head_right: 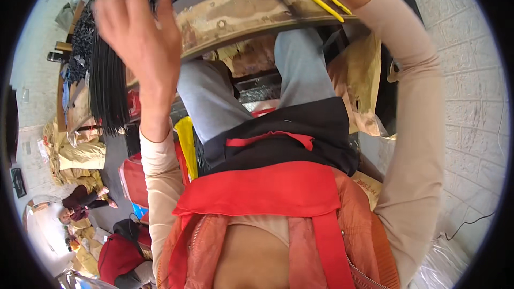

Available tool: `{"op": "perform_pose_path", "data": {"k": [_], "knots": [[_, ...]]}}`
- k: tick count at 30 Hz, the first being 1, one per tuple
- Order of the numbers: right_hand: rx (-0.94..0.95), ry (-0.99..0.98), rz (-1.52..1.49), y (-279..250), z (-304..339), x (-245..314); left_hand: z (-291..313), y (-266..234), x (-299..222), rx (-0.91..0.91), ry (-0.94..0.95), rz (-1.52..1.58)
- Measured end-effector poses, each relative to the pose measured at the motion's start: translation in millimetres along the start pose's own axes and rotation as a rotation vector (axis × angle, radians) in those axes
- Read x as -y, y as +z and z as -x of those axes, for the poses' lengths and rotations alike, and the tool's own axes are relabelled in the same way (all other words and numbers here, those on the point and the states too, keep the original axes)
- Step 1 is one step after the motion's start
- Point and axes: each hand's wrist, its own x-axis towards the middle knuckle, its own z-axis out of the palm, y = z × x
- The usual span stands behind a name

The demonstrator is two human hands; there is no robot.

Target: Assembling black wire filaments into plastic connectors and trimming them to length.

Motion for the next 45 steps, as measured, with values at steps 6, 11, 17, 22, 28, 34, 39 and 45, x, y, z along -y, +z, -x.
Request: {"op": "perform_pose_path", "data": {"k": [6,11,17,22,28,34,39,45], "knots": [[-0.267,-0.226,-0.432,35.3,39.4,-117.4,91.3,110.8,9.4,0.86,-0.619,1.375],[-0.528,-0.021,-0.214,91.7,99.2,-179.9,186.8,145.6,19.0,0.989,-0.722,1.592],[-0.481,0.25,-0.404,115.9,171.2,-218.7,238.4,107.9,1.3,1.339,-0.943,1.425],[-0.537,0.116,-0.264,89.1,131.7,-186.4,270.8,118.9,11.5,1.311,-0.39,0.835],[-0.48,-0.04,-0.327,80.3,97.2,-168.2,330.8,142.5,0.4,1.13,-0.445,0.575],[-0.475,-0.077,-0.36,74.6,97.4,-177.5,313.6,143.9,-4.3,1.177,-0.304,0.394],[-0.462,-0.084,-0.348,78.4,88.9,-170.2,309.7,143.0,2.3,1.174,-0.254,0.317],[-0.547,0.219,-0.495,84.6,134.4,-213.8,330.5,139.9,-24.4,1.064,-0.489,0.812]]}}
